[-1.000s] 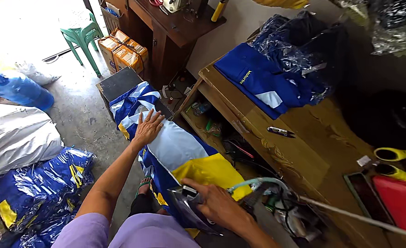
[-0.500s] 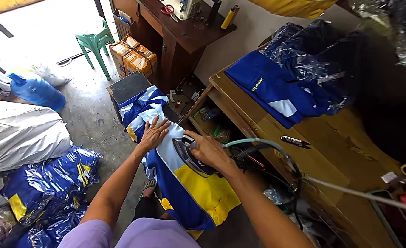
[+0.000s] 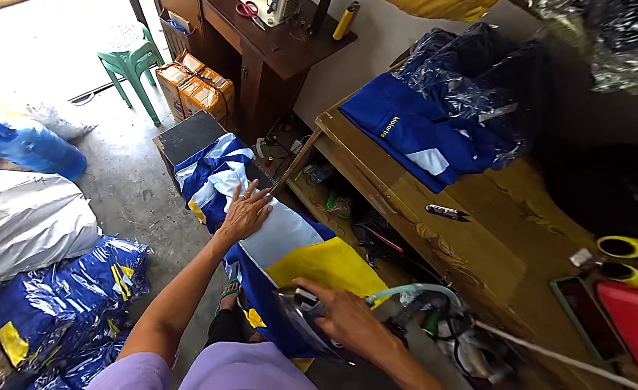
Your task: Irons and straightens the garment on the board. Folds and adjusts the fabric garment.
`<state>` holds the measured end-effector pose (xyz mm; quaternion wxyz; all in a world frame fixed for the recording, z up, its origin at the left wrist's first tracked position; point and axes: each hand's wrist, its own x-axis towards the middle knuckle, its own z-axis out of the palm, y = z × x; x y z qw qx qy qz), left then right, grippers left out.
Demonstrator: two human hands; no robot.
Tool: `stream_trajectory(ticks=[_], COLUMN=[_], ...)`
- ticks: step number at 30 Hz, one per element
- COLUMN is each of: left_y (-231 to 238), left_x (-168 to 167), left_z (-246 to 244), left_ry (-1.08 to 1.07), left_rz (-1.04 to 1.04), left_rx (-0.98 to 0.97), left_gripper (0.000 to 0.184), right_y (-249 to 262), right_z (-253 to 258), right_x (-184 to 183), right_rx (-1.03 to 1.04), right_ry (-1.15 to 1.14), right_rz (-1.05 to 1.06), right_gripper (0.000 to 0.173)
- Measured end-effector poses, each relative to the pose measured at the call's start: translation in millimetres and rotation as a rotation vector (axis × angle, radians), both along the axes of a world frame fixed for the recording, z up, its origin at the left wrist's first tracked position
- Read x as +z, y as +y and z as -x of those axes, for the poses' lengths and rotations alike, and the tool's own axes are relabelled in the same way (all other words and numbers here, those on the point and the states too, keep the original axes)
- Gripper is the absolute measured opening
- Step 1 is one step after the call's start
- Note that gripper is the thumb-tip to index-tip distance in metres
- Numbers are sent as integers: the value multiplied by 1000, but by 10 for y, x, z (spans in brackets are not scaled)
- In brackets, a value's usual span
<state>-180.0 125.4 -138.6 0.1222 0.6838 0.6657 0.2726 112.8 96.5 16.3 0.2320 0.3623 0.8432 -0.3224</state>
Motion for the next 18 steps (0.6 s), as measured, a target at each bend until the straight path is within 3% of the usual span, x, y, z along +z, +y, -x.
stream_trajectory(ticks=[3,6,15,18], left_y=[88,74,14,33], left_x=[-56,-174,-255,-284], left_z=[-61,52,305,333], left_ry=[-4,24,84,111], left_rz=[98,187,182,165], left_rx=[-138,-78,-42,-53], left_gripper=[51,54,52,52], right_y=[181,420,1229,1226], right_z=[-225,-216,571,656], right_x=[56,73,-257,-253], right_rx=[-181,-247,-158,-19], right_ry=[88,169,193,199], right_rz=[-59,-130,-230,-219], right_gripper=[63,60,56,59])
